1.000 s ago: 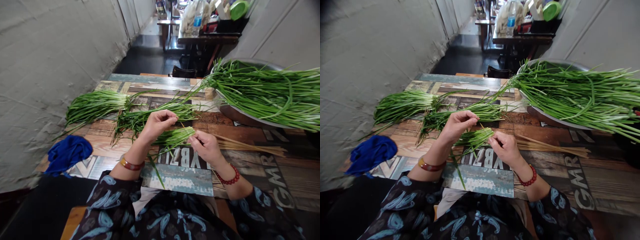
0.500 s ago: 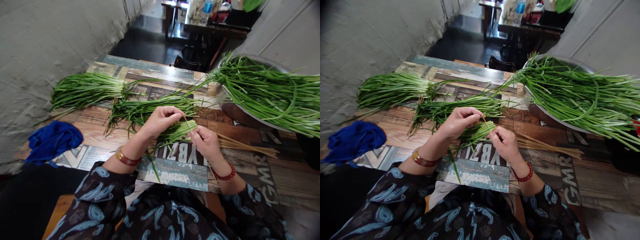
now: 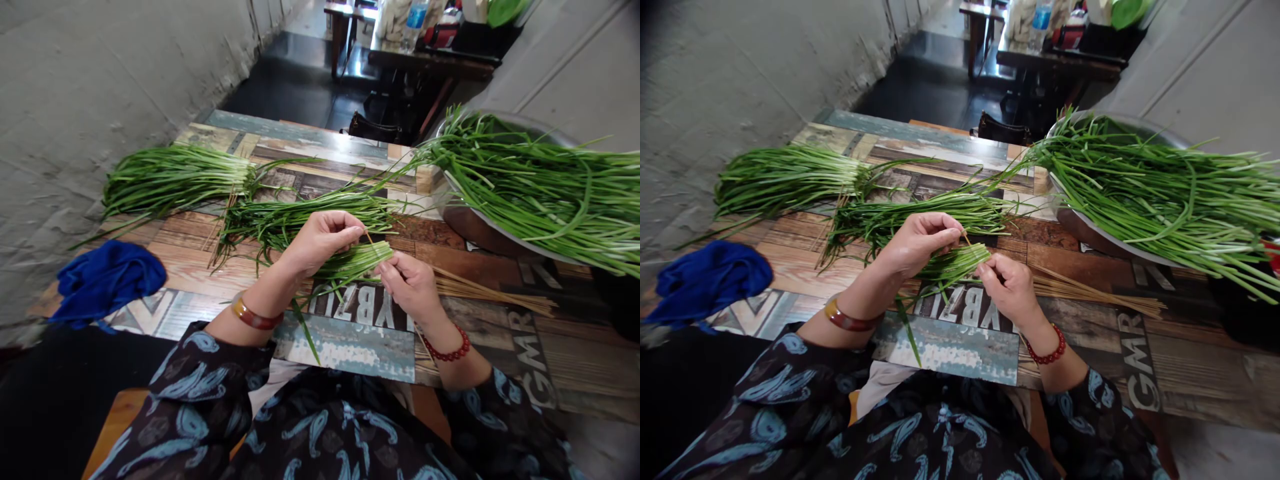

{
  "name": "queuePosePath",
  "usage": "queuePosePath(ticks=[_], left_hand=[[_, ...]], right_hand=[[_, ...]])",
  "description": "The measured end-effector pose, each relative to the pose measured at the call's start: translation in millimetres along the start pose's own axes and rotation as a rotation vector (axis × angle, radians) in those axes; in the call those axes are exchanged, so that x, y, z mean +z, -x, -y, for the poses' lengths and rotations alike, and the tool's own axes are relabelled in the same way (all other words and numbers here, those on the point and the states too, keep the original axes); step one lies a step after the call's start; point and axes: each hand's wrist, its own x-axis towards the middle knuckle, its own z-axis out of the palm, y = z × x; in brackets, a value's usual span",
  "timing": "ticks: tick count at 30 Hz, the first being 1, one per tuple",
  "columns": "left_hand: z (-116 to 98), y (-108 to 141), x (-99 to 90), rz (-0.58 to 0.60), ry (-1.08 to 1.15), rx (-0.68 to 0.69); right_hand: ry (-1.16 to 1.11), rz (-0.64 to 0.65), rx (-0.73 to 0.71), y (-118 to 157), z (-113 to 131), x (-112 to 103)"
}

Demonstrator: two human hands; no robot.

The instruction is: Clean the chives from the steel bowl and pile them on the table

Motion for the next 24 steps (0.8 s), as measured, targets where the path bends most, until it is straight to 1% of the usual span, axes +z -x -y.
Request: queuePosePath(ticks=[14,24], left_hand=[[-1.6,0.8,1.2,-0.006,0.037,0.017],[-4.0,2.0,2.6,-0.001,0.049,-0.03]], right_hand=[[-0.007,-0.016,-0.025,-0.8,-1.7,1.7],[-0.023,-0.004,-0.051,0.1,-4.3,0.2]])
